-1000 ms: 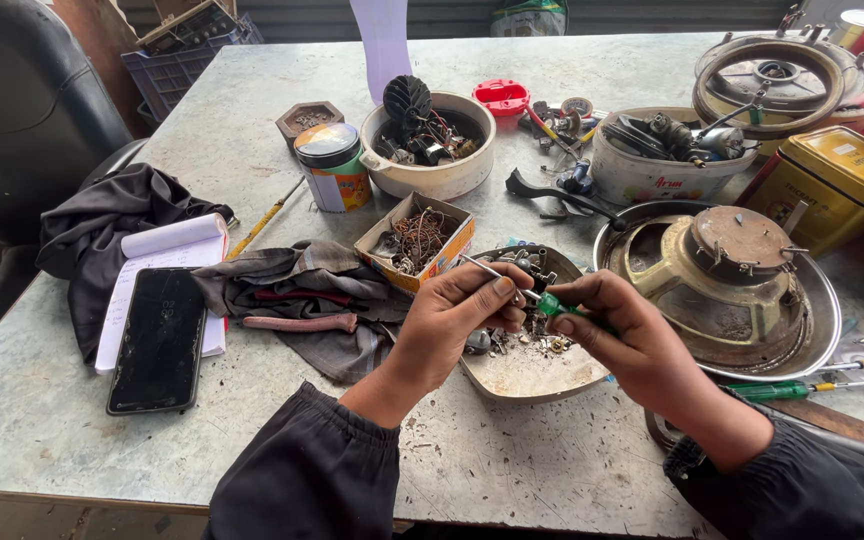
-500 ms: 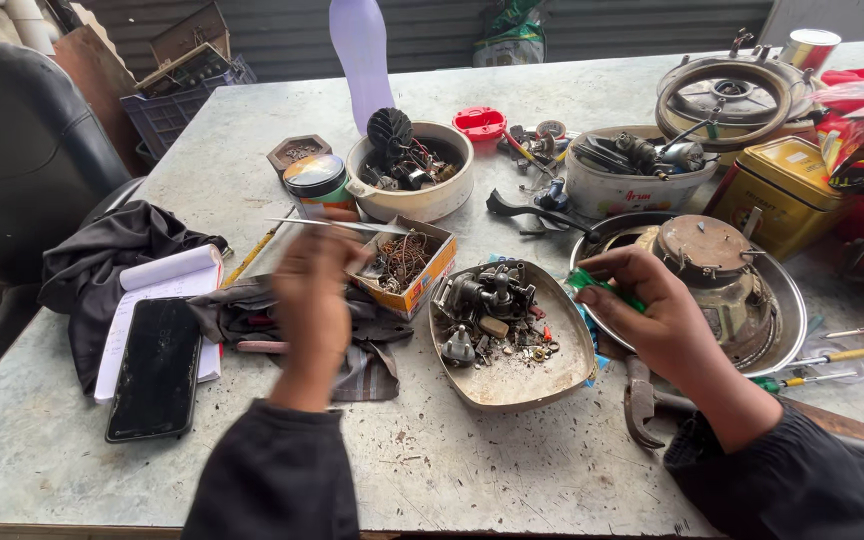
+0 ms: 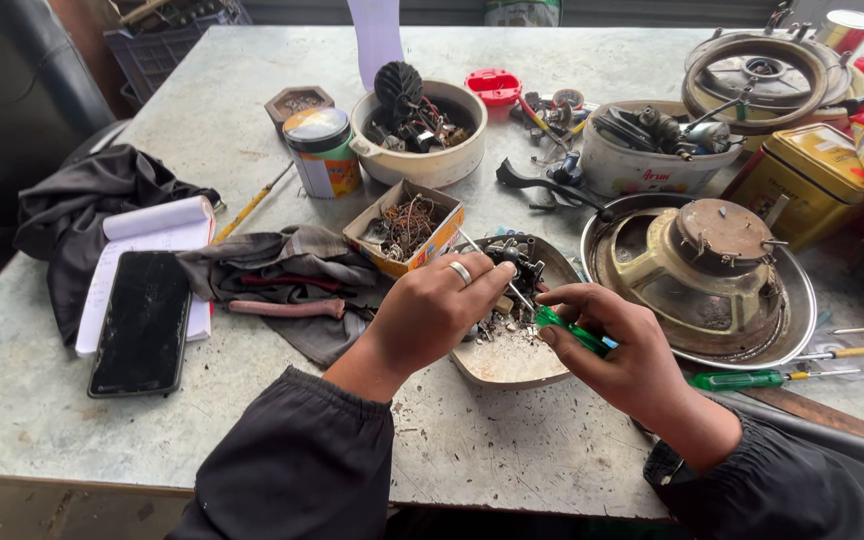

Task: The person disassembles small metal lock components on a cluttered workbench. They use a green screwdriver to remove screws from a lock cylinder and a hammer to strike a metal piece, sorting the parts into a shallow metal tray.

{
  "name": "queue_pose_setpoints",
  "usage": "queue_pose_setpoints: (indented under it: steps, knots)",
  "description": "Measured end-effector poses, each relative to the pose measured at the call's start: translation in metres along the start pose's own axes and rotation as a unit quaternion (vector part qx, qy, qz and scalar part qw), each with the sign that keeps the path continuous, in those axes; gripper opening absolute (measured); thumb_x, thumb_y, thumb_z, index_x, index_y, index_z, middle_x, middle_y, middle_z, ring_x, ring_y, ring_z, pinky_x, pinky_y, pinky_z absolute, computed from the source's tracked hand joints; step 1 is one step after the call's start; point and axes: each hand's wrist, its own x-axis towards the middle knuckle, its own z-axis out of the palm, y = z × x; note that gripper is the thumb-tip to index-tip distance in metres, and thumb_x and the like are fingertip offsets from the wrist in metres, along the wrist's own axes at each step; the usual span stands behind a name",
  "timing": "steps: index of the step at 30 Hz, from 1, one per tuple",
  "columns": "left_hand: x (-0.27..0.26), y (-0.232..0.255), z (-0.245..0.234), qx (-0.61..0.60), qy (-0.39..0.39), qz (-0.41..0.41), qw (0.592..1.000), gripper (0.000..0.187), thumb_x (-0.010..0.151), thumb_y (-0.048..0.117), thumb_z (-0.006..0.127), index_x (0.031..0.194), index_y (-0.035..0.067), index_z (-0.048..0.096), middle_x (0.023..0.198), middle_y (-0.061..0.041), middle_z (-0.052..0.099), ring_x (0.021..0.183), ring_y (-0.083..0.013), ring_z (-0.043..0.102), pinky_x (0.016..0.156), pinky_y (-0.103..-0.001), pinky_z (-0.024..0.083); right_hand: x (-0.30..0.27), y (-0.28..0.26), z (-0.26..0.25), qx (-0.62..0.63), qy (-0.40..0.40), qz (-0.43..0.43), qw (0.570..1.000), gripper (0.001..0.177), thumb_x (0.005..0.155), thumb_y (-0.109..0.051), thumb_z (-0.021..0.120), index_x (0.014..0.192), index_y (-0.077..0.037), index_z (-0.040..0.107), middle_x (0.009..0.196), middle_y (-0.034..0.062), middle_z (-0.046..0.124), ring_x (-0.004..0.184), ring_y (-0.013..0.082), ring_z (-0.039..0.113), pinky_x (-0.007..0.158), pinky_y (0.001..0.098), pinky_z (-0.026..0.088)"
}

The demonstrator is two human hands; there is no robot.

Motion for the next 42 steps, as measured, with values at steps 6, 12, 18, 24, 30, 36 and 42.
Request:
queue_pose_setpoints:
  steps: [6, 12, 18, 24, 30, 36, 42]
  knots:
    - [-0.003, -0.001, 0.005, 0.089, -0.031, 0.048, 0.994, 0.035, 0.089, 0.010, 0.067, 0.122, 0.000, 0.071, 0.107, -0.008, 0.070, 0.099, -0.0224, 0.071, 0.081, -0.031, 0.059, 0.002, -0.013, 0.010, -0.063, -0.001, 0.022, 0.998, 0.035, 0.087, -0.009, 0.074, 0.122, -0.007, 0.070, 0.085, 0.0053, 0.069, 0.067, 0.0102, 0.060, 0.058, 0.0284, 0.049]
    - [0.003, 0.007, 0.002, 0.100, -0.032, 0.063, 0.993, 0.034, 0.089, 0.009, 0.066, 0.121, 0.000, 0.071, 0.108, -0.008, 0.071, 0.098, -0.0214, 0.071, 0.077, -0.030, 0.059, 0.001, -0.019, 0.013, -0.207, 0.001, -0.046, 0.977, 0.027, 0.091, -0.013, 0.069, 0.117, -0.009, 0.068, 0.097, 0.0137, 0.075, 0.074, 0.0260, 0.071, 0.064, 0.0361, 0.054]
    - [0.010, 0.024, 0.003, -0.138, 0.045, -0.047, 0.988, 0.027, 0.094, 0.012, 0.072, 0.120, 0.004, 0.071, 0.109, -0.005, 0.071, 0.098, -0.0169, 0.072, 0.081, -0.027, 0.062, 0.004, 0.009, 0.014, -0.074, 0.034, 0.010, 0.997, 0.027, 0.096, -0.009, 0.063, 0.122, -0.006, 0.059, 0.093, 0.0118, 0.071, 0.079, 0.0204, 0.071, 0.072, 0.0333, 0.055]
    - [0.006, 0.015, 0.015, -0.596, 0.091, -0.368, 0.707, 0.038, 0.097, 0.017, 0.073, 0.132, 0.006, 0.064, 0.095, -0.002, 0.069, 0.081, -0.0064, 0.066, 0.070, -0.022, 0.058, 0.002, 0.023, 0.009, 0.030, 0.021, -0.019, 0.999, 0.026, 0.101, -0.007, 0.058, 0.126, -0.005, 0.053, 0.101, 0.0079, 0.072, 0.093, 0.0140, 0.068, 0.079, 0.0290, 0.054]
    - [-0.001, 0.009, 0.017, -0.640, 0.051, -0.371, 0.671, 0.029, 0.102, 0.017, 0.065, 0.122, -0.003, 0.071, 0.096, -0.001, 0.070, 0.086, -0.0061, 0.069, 0.074, -0.022, 0.060, 0.004, 0.024, 0.014, 0.006, 0.014, -0.027, 1.000, 0.030, 0.099, -0.011, 0.062, 0.126, -0.004, 0.051, 0.106, 0.0084, 0.074, 0.098, 0.0151, 0.072, 0.081, 0.0297, 0.057]
    - [-0.003, 0.015, 0.023, -0.628, 0.023, -0.338, 0.701, 0.023, 0.104, 0.015, 0.064, 0.117, -0.002, 0.073, 0.100, -0.002, 0.066, 0.087, -0.0064, 0.067, 0.076, -0.023, 0.061, 0.002, 0.039, 0.015, 0.085, 0.013, 0.013, 0.996, 0.027, 0.099, -0.009, 0.063, 0.123, -0.005, 0.052, 0.110, 0.0086, 0.076, 0.096, 0.0116, 0.069, 0.079, 0.0284, 0.056]
    - [-0.004, 0.016, 0.023, -0.618, 0.029, -0.316, 0.719, 0.022, 0.105, 0.013, 0.064, 0.116, -0.004, 0.073, 0.103, -0.002, 0.062, 0.086, -0.0068, 0.067, 0.078, -0.022, 0.060, 0.001, 0.048, 0.015, 0.294, -0.055, 0.060, 0.952, 0.024, 0.104, -0.009, 0.057, 0.127, -0.004, 0.051, 0.103, 0.0082, 0.071, 0.073, 0.0061, 0.052, 0.061, 0.0220, 0.043]
